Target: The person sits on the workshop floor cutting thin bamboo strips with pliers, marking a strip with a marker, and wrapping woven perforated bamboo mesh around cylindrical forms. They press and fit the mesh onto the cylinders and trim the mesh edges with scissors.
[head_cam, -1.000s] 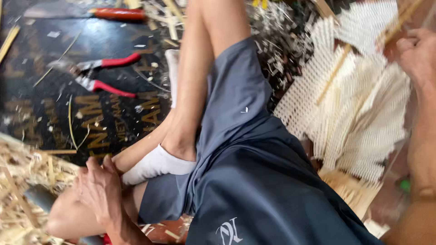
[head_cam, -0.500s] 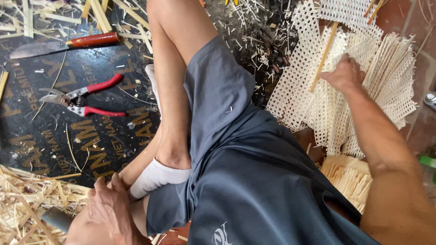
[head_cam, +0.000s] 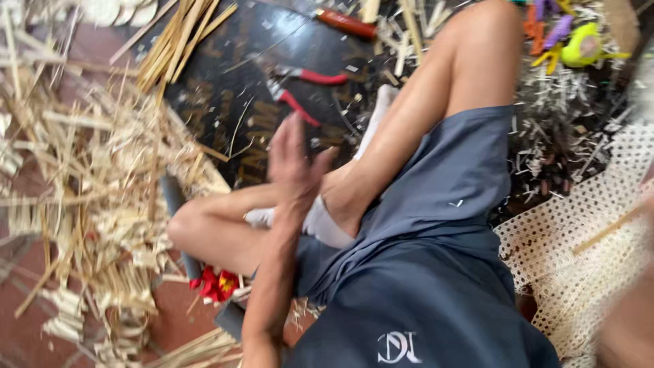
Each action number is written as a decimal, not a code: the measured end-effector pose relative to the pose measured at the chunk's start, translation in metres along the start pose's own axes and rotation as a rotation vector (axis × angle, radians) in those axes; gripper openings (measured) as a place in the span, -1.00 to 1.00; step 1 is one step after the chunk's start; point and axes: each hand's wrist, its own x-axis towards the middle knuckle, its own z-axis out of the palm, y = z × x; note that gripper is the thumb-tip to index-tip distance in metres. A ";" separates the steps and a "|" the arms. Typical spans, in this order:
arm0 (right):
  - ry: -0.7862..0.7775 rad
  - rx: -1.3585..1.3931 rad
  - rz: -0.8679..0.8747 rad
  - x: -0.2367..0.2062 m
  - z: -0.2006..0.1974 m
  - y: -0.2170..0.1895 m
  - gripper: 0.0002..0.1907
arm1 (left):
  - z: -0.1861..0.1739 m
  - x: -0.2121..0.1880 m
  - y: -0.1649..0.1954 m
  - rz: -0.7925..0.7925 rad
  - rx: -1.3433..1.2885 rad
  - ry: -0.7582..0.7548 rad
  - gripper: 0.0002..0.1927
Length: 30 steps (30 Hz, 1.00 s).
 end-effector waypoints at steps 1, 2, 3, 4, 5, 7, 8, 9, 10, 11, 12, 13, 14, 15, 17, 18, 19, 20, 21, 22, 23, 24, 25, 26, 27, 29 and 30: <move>-0.154 0.140 -0.019 -0.003 0.046 -0.030 -0.55 | 0.008 0.010 0.009 0.048 -0.022 0.042 0.06; -0.319 0.248 -0.033 -0.006 0.087 -0.060 -0.58 | 0.010 0.015 0.015 0.094 -0.035 0.091 0.16; -0.531 0.318 -0.063 -0.012 0.117 -0.088 -0.61 | 0.007 0.010 0.021 0.039 -0.120 0.141 0.12; -0.710 0.374 -0.086 -0.014 0.144 -0.111 -0.64 | 0.004 0.006 0.021 -0.014 -0.180 0.189 0.03; -0.871 0.434 -0.106 -0.015 0.167 -0.128 -0.67 | -0.003 -0.002 0.015 -0.062 -0.226 0.226 -0.05; -1.141 0.602 -0.092 -0.005 0.200 -0.144 -0.63 | -0.013 -0.028 -0.005 -0.282 -0.351 0.296 -0.22; -1.291 0.706 -0.062 0.007 0.220 -0.144 -0.55 | -0.012 -0.040 -0.022 -0.409 -0.432 0.354 -0.30; -1.440 0.819 -0.029 0.016 0.239 -0.142 -0.48 | -0.010 -0.046 -0.043 -0.539 -0.525 0.408 -0.38; -1.345 0.792 -0.133 0.024 0.256 -0.139 -0.48 | -0.008 -0.051 -0.065 -0.657 -0.616 0.471 -0.45; -1.233 0.755 -0.232 0.033 0.266 -0.131 -0.49 | -0.006 -0.055 -0.085 -0.733 -0.724 0.520 -0.51; -1.067 0.516 -0.401 0.045 0.268 -0.119 -0.53 | -0.005 -0.061 -0.099 -0.748 -0.950 0.531 -0.57; -0.890 0.284 -0.561 0.059 0.268 -0.104 -0.58 | -0.008 -0.064 -0.114 -0.745 -1.246 0.550 -0.61; -0.721 0.107 -0.659 0.071 0.265 -0.087 -0.65 | -0.012 -0.069 -0.124 -0.732 -1.702 0.606 -0.60; -0.531 -0.093 -0.719 0.080 0.246 -0.062 -0.72 | -0.013 -0.072 -0.128 -0.805 -1.711 0.605 -0.57; -0.346 -0.148 -0.697 0.102 0.184 -0.004 -0.74 | -0.017 -0.075 -0.127 -0.882 -1.816 0.595 -0.49; -0.313 0.025 -0.432 0.109 0.155 0.027 -0.73 | -0.019 -0.075 -0.123 -0.894 -1.901 0.610 -0.45; -0.264 0.196 -0.166 0.109 0.122 0.058 -0.71 | -0.020 -0.073 -0.118 -0.847 -1.915 0.562 -0.46; -0.141 0.095 -0.107 0.105 0.089 0.090 -0.76 | -0.020 -0.070 -0.113 -0.801 -1.925 0.516 -0.47; -0.018 -0.009 -0.044 0.095 0.052 0.117 -0.80 | -0.021 -0.065 -0.106 -0.804 -1.928 0.481 -0.47; -0.006 -0.186 -0.031 0.075 0.018 0.142 -0.81 | -0.020 -0.059 -0.101 -0.801 -1.934 0.448 -0.47; -0.005 -0.358 -0.020 0.051 -0.005 0.163 -0.81 | -0.018 -0.052 -0.094 -0.792 -1.939 0.429 -0.46; -0.018 -0.523 -0.010 0.029 -0.020 0.183 -0.82 | -0.016 -0.046 -0.085 -0.799 -1.934 0.385 -0.46; -0.126 -0.587 0.130 0.004 -0.033 0.197 -0.76 | -0.013 -0.038 -0.077 -0.793 -1.929 0.353 -0.45; -0.242 -0.640 0.265 -0.021 -0.044 0.206 -0.70 | -0.010 -0.031 -0.068 -0.784 -1.918 0.331 -0.45; -0.289 -0.709 0.272 -0.038 -0.045 0.213 -0.56 | -0.006 -0.025 -0.059 -0.798 -1.917 0.298 -0.46; -0.373 -0.772 0.368 -0.055 -0.038 0.215 -0.34 | 0.006 -0.009 -0.040 -0.810 -1.921 0.245 -0.47; -0.415 -0.762 0.476 -0.061 -0.033 0.210 -0.27 | 0.011 -0.005 -0.030 -0.799 -1.910 0.210 -0.48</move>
